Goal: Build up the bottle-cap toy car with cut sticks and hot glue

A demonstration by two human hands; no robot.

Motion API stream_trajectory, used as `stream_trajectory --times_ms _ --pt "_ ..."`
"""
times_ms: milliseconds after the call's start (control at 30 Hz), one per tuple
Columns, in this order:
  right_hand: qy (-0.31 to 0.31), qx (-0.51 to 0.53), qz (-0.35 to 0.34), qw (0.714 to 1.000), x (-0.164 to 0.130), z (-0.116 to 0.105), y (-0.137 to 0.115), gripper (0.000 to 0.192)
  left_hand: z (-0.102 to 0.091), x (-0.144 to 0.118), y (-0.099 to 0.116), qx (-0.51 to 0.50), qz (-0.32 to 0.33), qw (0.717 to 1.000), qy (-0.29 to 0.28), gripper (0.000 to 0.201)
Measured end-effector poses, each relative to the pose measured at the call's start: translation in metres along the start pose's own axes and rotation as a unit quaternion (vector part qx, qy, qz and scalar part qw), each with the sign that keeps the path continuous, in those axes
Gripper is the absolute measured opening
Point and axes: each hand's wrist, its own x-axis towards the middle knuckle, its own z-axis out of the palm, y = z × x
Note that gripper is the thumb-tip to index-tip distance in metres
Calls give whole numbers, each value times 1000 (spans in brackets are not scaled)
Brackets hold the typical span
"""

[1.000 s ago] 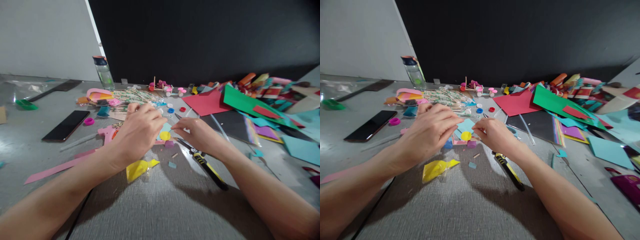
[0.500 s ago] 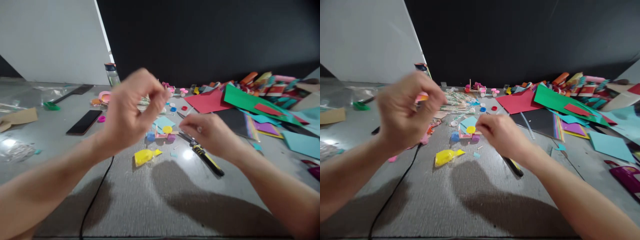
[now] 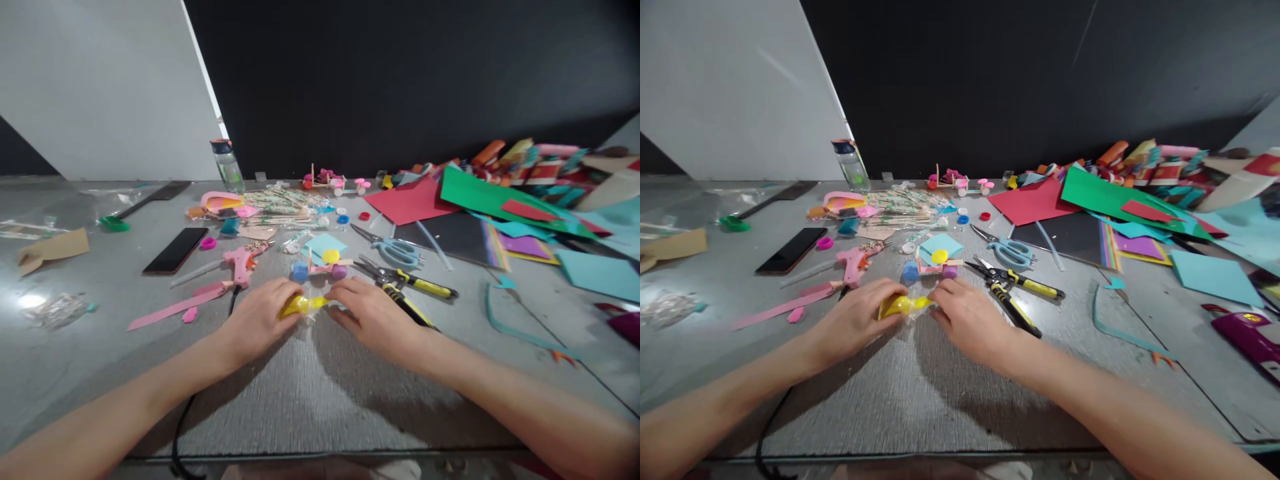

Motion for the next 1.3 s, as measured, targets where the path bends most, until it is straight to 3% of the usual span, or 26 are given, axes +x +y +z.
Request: stream_trajectory --times_ms 100,200,300,467,600,767,967,1133,1300 --pt "24 31 24 999 0 5 1 14 6 -1 7 -102 12 994 36 24" --pt "37 66 53 996 -2 7 -1 12 16 -2 8 -175 -15 983 46 27" --pt "32 111 61 991 -3 7 -5 15 21 -4 7 -194 -47 980 23 22" --pt "-3 226 77 971 -5 7 -10 16 20 -8 8 -175 -18 984 1 13" --pt "-9 190 91 977 -8 12 -13 24 21 -11 10 -178 19 984 3 13" --pt "-27 162 86 983 -6 13 -17 32 22 -12 14 -208 12 978 -9 15" --pt "-19 134 66 989 -6 13 -18 19 21 -11 16 -241 -28 970 -10 24" --pt "10 180 81 980 -6 8 -13 16 18 -8 12 -285 -67 956 -30 31" --pt "-46 194 77 977 -5 6 -11 17 18 -9 13 -334 -76 938 -48 21"
